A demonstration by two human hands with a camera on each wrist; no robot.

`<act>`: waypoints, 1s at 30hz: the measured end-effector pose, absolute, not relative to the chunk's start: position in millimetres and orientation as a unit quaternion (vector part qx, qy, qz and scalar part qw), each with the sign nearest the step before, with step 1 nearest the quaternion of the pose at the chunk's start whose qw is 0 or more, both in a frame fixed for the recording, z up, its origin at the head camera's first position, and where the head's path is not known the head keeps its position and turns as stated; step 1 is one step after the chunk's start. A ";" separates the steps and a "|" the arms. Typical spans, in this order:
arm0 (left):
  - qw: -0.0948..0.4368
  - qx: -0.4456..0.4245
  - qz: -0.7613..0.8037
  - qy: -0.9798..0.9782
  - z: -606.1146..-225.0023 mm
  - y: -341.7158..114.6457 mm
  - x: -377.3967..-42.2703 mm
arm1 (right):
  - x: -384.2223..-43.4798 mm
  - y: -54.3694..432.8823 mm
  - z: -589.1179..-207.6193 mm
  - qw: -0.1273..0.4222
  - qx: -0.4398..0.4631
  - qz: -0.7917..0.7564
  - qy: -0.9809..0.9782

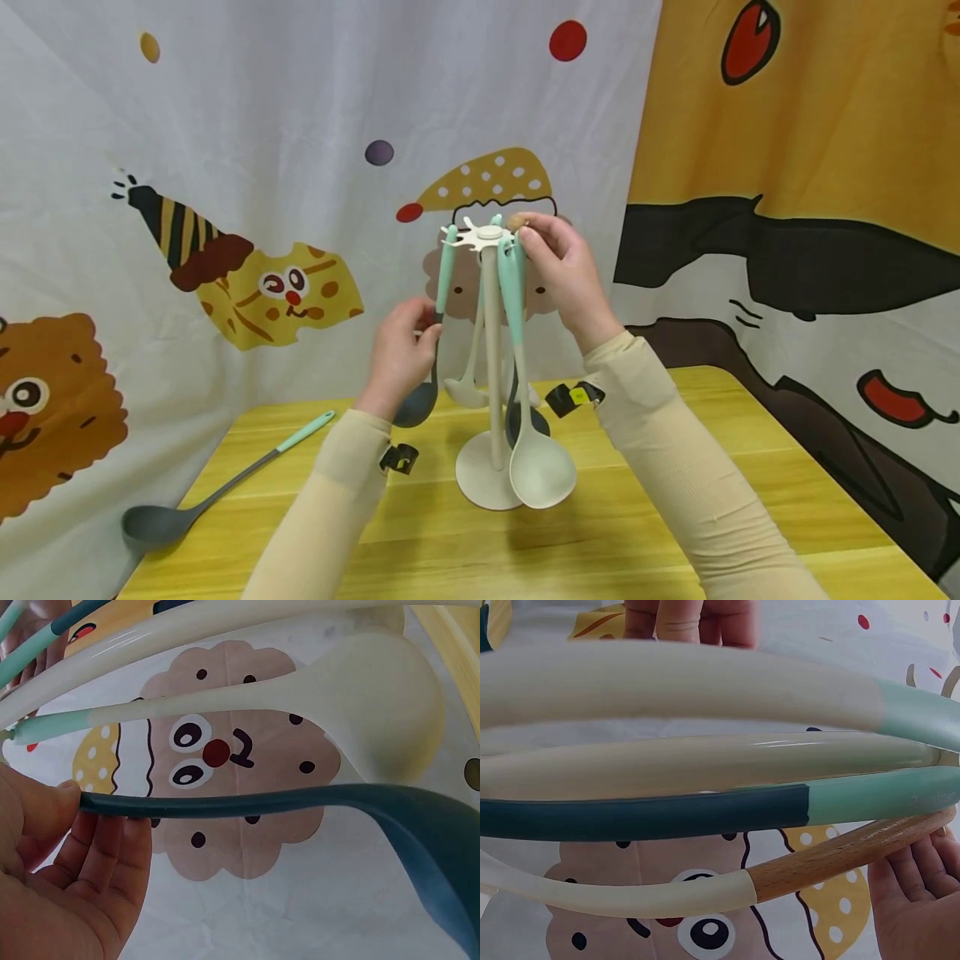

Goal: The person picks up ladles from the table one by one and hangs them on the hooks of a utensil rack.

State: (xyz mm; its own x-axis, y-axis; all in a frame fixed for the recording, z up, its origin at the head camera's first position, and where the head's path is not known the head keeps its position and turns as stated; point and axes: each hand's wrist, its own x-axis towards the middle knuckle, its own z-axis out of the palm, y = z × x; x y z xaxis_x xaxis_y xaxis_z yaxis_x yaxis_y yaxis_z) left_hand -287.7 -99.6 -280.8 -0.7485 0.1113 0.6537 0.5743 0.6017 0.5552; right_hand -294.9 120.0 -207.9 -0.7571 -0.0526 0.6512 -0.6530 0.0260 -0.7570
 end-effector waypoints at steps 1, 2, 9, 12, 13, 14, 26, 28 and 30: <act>0.289 -0.203 -0.398 -0.847 -281.1 -99.3 -287.7 | -294.8 120.0 -208.0 0.231 0.260 0.648 -0.678; 0.289 -0.203 -0.397 -0.847 -281.5 -99.0 -287.9 | -294.8 119.9 -208.1 0.231 0.259 0.648 -0.677; 0.286 -0.206 -0.403 -0.845 -284.1 -97.0 -288.0 | -294.8 118.8 -208.6 0.224 0.256 0.654 -0.675; 0.282 -0.203 -0.407 -0.844 -284.3 -96.3 -287.4 | -295.2 118.5 -208.6 0.224 0.255 0.653 -0.677; 0.281 -0.202 -0.408 -0.845 -284.2 -96.1 -287.2 | -295.3 118.5 -208.6 0.224 0.255 0.652 -0.678; 0.279 -0.201 -0.409 -0.845 -284.3 -95.9 -287.4 | -295.4 118.7 -208.6 0.225 0.254 0.650 -0.680; 0.214 -0.214 -0.411 -0.860 -294.8 -101.9 -286.7 | -295.8 119.5 -208.3 0.234 0.257 0.647 -0.679; 0.205 -0.212 -0.405 -0.865 -298.8 -104.2 -287.3 | -295.5 119.5 -208.1 0.233 0.258 0.647 -0.678; 0.194 -0.208 -0.398 -0.872 -303.2 -106.3 -287.2 | -295.4 119.7 -208.1 0.233 0.258 0.647 -0.678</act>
